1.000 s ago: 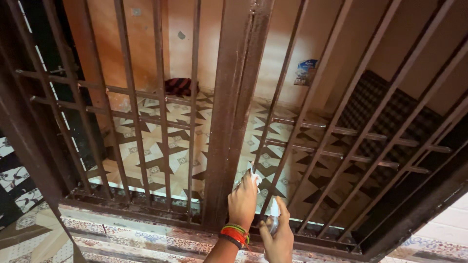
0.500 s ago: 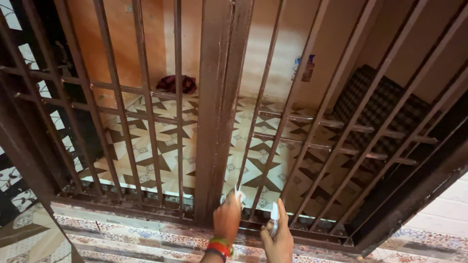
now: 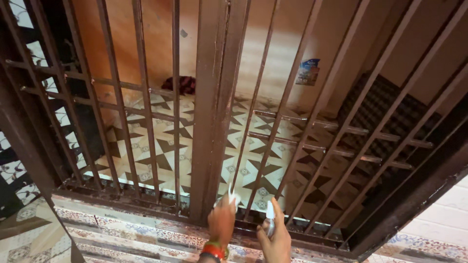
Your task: The person cleans a metal gate by spraying a liquid from a spray bottle and wiping the bars with a white cloth. The person repeatedly sprays and wipes different sections of the gate, focusing on the lower and middle areas.
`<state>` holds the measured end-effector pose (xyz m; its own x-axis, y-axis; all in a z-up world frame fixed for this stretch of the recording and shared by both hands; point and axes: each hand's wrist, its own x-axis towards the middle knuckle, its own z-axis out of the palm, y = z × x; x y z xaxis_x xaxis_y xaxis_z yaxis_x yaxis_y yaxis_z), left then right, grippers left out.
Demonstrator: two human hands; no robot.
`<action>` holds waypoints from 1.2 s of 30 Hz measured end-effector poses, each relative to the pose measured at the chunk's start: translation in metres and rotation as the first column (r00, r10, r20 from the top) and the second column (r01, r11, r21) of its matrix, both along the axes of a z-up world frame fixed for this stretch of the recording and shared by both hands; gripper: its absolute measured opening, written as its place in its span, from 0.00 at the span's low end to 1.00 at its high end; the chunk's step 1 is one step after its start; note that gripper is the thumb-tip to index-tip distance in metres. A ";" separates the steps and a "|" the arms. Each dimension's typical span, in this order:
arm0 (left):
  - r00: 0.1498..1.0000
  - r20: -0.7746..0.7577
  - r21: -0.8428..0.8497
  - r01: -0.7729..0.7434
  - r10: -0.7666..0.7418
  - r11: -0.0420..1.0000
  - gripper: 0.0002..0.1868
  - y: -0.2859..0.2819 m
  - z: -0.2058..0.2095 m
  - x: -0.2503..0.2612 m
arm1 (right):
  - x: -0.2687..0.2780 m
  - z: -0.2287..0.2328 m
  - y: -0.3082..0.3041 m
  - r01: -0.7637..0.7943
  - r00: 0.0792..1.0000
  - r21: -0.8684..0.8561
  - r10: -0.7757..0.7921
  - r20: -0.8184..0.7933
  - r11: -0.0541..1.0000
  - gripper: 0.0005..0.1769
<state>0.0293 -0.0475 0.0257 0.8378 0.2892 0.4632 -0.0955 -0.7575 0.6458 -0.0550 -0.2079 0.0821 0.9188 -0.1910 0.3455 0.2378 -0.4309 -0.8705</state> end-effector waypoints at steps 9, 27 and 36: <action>0.973 0.228 -0.110 -0.007 0.032 0.994 0.21 -0.017 0.149 0.001 | -0.009 0.053 0.003 -0.038 0.991 0.002 0.037 0.128 0.999 0.48; 0.986 -0.128 -0.042 -0.114 0.107 0.993 0.14 -0.012 -0.070 0.004 | 0.006 -0.039 -0.034 -0.095 0.970 0.221 0.140 -0.197 0.971 0.51; 0.978 -0.142 -0.104 -0.171 0.156 0.980 0.16 -0.019 -0.078 0.004 | 0.000 -0.042 -0.050 -0.146 0.984 0.163 0.160 -0.077 0.976 0.51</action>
<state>0.0332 -0.0666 -0.0519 0.8266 0.4718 0.3070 0.1156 -0.6761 0.7277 -0.0548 -0.2583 0.0402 0.9671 -0.0911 0.2377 0.2084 -0.2527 -0.9448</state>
